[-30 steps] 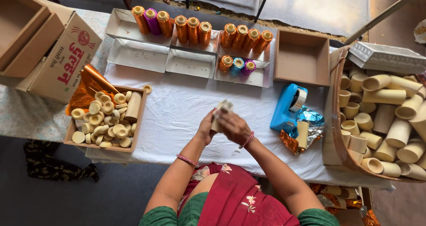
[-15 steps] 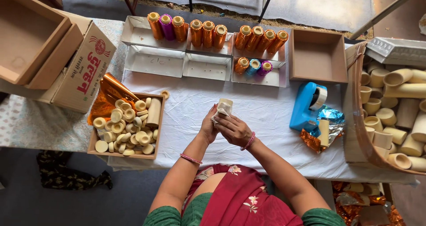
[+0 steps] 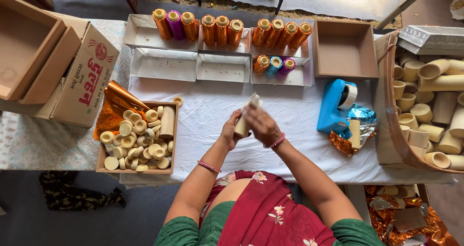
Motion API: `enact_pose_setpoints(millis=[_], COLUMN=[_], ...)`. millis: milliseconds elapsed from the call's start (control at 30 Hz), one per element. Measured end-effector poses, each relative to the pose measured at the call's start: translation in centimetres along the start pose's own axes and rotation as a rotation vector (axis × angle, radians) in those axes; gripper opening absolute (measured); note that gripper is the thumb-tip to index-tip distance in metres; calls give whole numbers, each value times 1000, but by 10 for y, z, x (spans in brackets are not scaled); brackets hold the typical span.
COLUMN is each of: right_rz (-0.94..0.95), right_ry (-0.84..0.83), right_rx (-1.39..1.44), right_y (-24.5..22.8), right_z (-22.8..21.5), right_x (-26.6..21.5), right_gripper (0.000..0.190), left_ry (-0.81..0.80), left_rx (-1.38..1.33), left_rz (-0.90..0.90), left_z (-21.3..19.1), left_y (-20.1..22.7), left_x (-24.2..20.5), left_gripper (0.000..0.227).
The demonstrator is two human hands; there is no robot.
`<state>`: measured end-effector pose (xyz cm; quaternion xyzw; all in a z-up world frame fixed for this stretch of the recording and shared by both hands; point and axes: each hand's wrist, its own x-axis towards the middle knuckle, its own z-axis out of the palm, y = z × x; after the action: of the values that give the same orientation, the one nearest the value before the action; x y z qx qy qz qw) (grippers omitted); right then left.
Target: The person wraps a cylindrical object with purple metallic foil, folds the edges, and places it in a tray. Then, the person picks up a plain cylindrical object and wipes its surface with a white cloth.
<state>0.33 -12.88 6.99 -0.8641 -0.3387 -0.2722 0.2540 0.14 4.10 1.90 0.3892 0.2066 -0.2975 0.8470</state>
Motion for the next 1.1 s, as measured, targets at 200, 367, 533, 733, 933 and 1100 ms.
enact_pose_setpoints(millis=[200, 367, 533, 733, 933, 1100], right_rz=[-268, -253, -79, -250, 178, -259], right_ry=[-175, -164, -50, -144, 143, -87], right_rx=[24, -12, -29, -116, 140, 34], right_y=[-7, -5, 8, 33, 15, 3], right_z=[-6, 5, 3, 14, -2, -7], right_x=[-1, -14, -8, -21, -2, 2], right_gripper=[25, 30, 30, 28, 28, 42], left_ry=[9, -24, -69, -51, -31, -20], left_rx=[-45, 14, 29, 77, 97, 37], left_rz=[8, -59, -82, -79, 9, 22], left_z=[-14, 3, -3, 5, 3, 5], left_y=[-15, 0, -8, 1, -3, -9], left_x=[19, -3, 4, -5, 5, 11], left_gripper=[35, 58, 71, 69, 55, 57])
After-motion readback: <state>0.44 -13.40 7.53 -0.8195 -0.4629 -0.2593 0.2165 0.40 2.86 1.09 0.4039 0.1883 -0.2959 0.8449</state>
